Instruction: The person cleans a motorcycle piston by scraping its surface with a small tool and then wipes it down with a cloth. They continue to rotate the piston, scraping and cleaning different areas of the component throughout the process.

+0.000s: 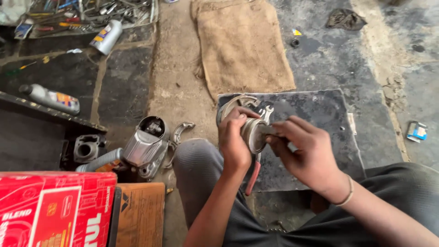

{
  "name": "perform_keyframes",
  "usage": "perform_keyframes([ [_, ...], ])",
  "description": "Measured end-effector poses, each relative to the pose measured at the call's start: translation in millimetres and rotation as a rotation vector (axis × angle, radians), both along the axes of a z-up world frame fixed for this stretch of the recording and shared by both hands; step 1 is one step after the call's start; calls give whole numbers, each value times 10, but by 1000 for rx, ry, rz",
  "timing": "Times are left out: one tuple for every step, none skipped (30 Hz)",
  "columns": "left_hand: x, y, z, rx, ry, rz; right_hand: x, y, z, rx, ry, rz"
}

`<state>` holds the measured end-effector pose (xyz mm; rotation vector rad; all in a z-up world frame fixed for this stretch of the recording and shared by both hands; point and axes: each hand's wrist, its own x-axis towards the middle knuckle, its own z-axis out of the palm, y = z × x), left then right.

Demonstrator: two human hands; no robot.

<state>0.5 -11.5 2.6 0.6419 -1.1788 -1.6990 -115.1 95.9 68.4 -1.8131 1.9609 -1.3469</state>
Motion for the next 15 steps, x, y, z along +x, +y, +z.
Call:
perform_keyframes([
  [18,-3,-50,-2,8,-19,20,0,15,-2,8,-19],
  [24,-4,-95,-8,18,-4,30,3,35,4,19,-7],
  [-23,-10,-137,-13,39,-4,13,21,69,9,40,-10],
  [0,6,-118,-16,57,-39,26,47,40,6,58,-45],
  [1,7,-101,18,27,-4,18,65,12,-38,98,66],
  [6,-1,-88,52,-5,31,11,77,-20,-77,139,178],
  [-20,6,-81,46,20,1,1,85,-60,-79,166,149],
  [-37,9,-78,70,62,2,-3,90,-103,-69,144,142],
  [3,17,-65,93,90,18,21,85,-152,-64,109,148],
  [-17,14,-90,86,102,2,-1,88,-166,-70,122,133],
  [3,10,-122,99,84,26,10,89,-192,-92,102,146],
  [28,-1,-156,113,65,51,26,84,-220,-114,82,160],
  [4,-10,-134,108,81,43,11,89,-229,-118,98,153],
  [-15,-20,-114,108,78,55,0,91,-240,-134,104,195],
  [23,-23,-92,109,65,74,33,92,-258,-149,100,242],
])
